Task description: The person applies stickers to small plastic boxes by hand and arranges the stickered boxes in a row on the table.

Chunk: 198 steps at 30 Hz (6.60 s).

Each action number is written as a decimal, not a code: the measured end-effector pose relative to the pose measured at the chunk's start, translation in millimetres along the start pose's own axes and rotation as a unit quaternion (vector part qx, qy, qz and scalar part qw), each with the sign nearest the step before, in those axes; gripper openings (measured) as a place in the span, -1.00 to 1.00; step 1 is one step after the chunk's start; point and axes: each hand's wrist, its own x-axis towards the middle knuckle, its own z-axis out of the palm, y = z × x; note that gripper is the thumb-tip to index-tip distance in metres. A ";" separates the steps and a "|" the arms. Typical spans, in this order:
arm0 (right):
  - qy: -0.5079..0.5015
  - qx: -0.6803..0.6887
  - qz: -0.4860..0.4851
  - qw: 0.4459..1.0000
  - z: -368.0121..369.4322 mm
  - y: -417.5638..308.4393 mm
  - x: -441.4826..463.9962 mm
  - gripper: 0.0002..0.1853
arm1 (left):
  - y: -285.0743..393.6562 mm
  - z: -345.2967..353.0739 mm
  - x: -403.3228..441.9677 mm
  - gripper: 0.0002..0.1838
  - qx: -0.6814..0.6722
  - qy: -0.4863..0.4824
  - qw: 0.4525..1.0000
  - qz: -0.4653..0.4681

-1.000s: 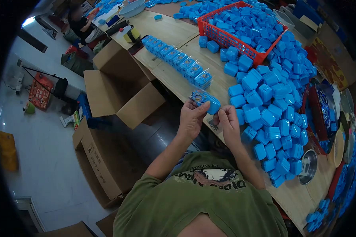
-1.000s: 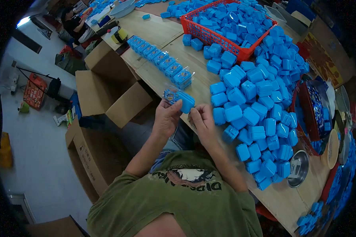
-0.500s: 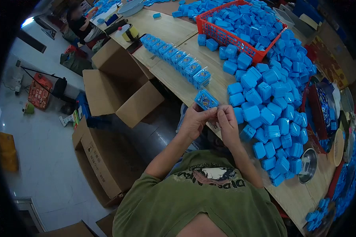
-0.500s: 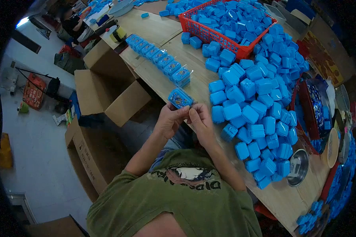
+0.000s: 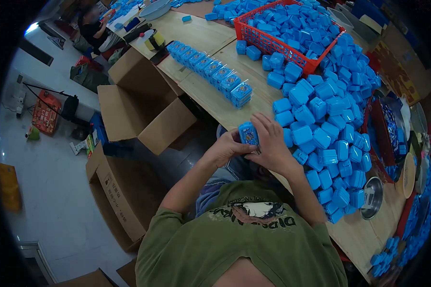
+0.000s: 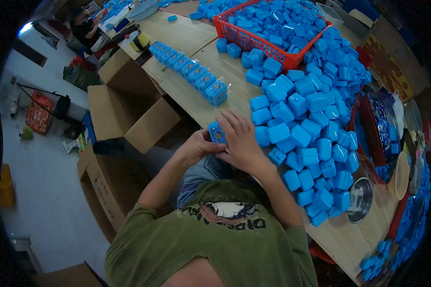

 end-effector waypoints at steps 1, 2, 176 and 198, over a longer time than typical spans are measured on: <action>-0.028 -0.017 -0.028 0.999 2.4 0.2 1.9 -0.01 | 0.2 -0.5 0.0 -0.55 0.000 -0.002 1.000 0.000; -0.028 -0.019 -0.028 0.999 7.0 2.3 1.8 -0.01 | 0.4 -1.1 -0.2 -0.52 0.017 -0.012 1.000 -0.004; -0.083 -0.351 0.231 0.903 118.8 203.4 228.6 -0.50 | 43.3 -139.2 -20.9 -0.56 -0.146 0.220 0.921 0.287; -0.075 0.201 0.071 0.974 -9.2 -8.3 119.0 -0.46 | 56.7 -73.5 -27.5 -0.55 -0.085 0.103 0.955 0.265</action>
